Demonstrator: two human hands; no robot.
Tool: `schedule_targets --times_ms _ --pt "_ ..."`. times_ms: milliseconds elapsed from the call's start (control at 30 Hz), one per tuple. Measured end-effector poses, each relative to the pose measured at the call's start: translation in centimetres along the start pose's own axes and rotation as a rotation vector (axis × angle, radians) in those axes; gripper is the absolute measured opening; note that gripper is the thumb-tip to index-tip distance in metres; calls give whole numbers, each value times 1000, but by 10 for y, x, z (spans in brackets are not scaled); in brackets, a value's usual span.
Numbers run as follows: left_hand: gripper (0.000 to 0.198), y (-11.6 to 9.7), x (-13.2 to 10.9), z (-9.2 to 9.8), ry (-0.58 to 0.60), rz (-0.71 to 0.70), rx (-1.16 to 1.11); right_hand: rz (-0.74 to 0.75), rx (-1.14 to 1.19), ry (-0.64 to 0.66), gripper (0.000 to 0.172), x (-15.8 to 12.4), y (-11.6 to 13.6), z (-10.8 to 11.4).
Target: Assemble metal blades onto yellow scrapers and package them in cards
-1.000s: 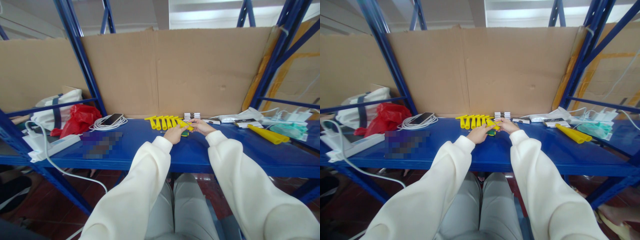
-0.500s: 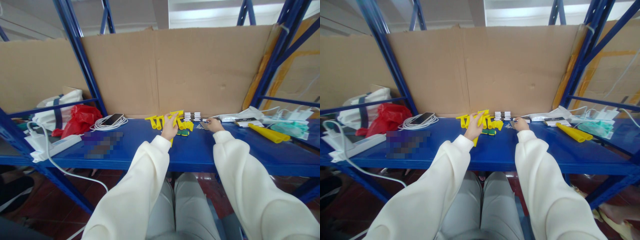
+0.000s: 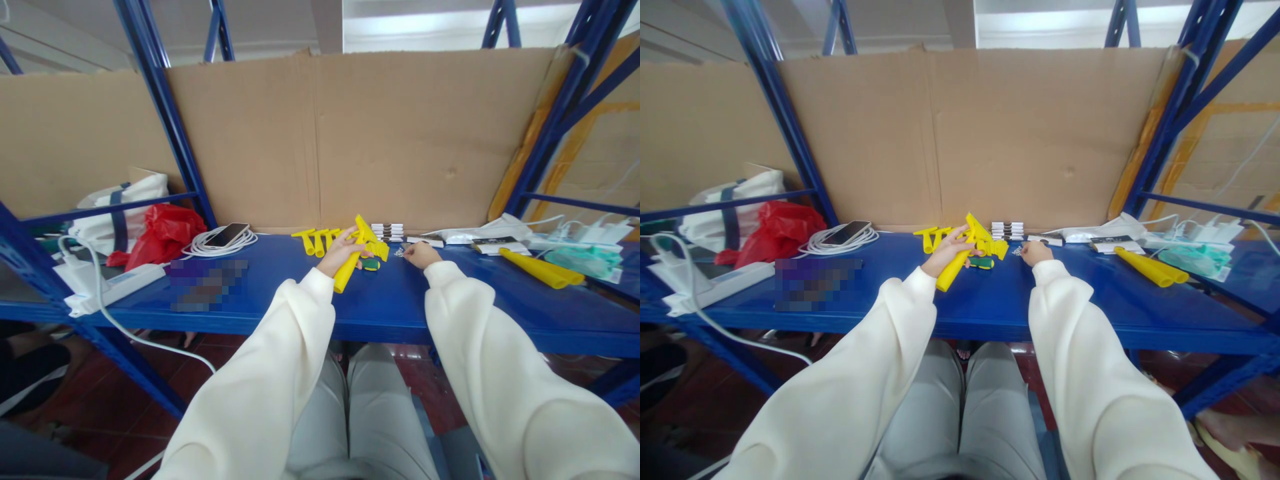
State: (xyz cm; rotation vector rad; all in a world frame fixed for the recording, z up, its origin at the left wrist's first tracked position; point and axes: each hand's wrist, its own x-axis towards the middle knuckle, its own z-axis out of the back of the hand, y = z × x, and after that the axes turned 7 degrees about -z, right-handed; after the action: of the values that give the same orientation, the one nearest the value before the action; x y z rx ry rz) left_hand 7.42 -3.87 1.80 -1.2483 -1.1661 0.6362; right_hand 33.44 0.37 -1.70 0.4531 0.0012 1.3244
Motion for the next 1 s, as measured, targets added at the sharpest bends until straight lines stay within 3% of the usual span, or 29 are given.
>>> schedule_targets --times_ms 367,733,1000 --pt "70 13 2 -3 120 122 64 -1 -114 14 19 -8 12 5" --pt "75 16 -1 -3 177 146 131 40 -179 41 18 -15 23 11" --pt "76 16 -1 -1 228 155 120 149 -8 49 18 -7 20 2"
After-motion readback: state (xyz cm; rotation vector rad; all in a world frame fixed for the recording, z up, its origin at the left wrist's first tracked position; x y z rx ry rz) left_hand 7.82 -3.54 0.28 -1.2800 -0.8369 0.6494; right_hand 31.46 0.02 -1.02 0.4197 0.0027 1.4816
